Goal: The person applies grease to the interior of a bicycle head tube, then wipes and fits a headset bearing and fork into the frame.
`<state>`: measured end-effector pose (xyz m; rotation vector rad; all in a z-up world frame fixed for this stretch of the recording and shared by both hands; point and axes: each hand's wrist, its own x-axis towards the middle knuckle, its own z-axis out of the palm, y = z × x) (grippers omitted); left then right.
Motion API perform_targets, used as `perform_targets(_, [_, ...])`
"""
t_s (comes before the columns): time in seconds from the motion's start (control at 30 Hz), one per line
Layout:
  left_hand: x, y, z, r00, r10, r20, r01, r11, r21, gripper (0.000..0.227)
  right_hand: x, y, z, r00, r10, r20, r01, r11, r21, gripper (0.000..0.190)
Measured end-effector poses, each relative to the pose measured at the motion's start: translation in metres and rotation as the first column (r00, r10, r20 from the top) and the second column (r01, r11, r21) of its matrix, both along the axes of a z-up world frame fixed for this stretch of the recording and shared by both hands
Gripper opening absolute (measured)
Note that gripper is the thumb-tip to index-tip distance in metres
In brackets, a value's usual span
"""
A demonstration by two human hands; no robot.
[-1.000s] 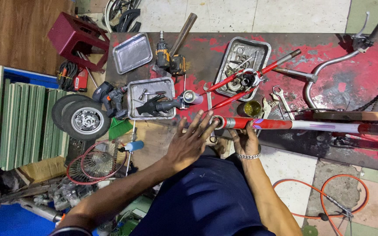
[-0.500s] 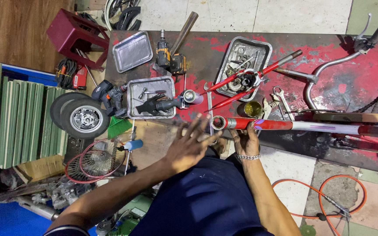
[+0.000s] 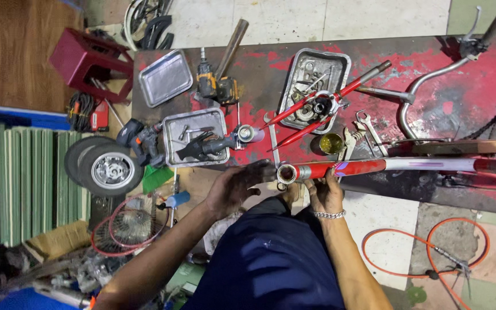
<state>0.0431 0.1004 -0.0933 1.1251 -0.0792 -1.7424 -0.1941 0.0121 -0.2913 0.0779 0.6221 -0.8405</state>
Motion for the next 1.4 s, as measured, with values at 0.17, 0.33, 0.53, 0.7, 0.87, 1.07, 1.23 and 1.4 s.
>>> perform_targets(0.17, [0.037, -0.045, -0.1, 0.699, -0.366, 0.614, 0.366, 0.921, 0.133, 0.045, -0.001, 0.016, -0.005, 0.994, -0.069, -0.087, 0.071, 0.997, 0.015, 0.035])
perform_targets(0.33, [0.028, -0.115, -0.216, 0.079, -0.432, 0.899, 0.732, 0.637, 0.242, 0.044, 0.0, 0.031, -0.013, 0.988, -0.125, -0.095, 0.122, 0.992, -0.032, 0.042])
perform_targets(0.53, [-0.029, -0.181, -0.326, -0.383, -0.382, 0.841, 0.8, 0.317, 0.508, 0.07, 0.0, 0.037, -0.001, 0.978, -0.128, -0.164, 0.134, 0.991, 0.029, 0.06])
perform_targets(0.7, [-0.062, -0.197, -0.376, -0.609, -0.36, 0.707, 0.711, 0.148, 0.687, 0.08, 0.004, 0.026, 0.024, 0.967, -0.134, -0.218, 0.153, 0.986, 0.072, 0.074])
perform_targets(0.87, [-0.077, -0.203, -0.39, -0.745, -0.35, 0.568, 0.561, 0.132, 0.817, 0.08, 0.004, 0.016, 0.035, 0.954, -0.157, -0.255, 0.173, 0.984, 0.041, 0.08])
perform_targets(1.07, [-0.083, -0.201, -0.412, -0.854, -0.275, 0.442, 0.433, 0.097, 0.896, 0.054, 0.002, 0.017, 0.028, 0.956, -0.163, -0.244, 0.179, 0.983, 0.045, 0.083])
perform_targets(1.23, [-0.082, -0.188, -0.438, -0.812, -0.301, 0.5, 0.47, 0.168, 0.866, 0.048, 0.004, 0.02, 0.027, 0.952, -0.17, -0.253, 0.186, 0.982, 0.038, 0.083])
perform_targets(1.4, [-0.078, -0.189, -0.432, -0.755, -0.325, 0.57, 0.529, 0.214, 0.822, 0.034, 0.004, 0.014, 0.031, 0.954, -0.141, -0.263, 0.176, 0.978, 0.114, 0.083])
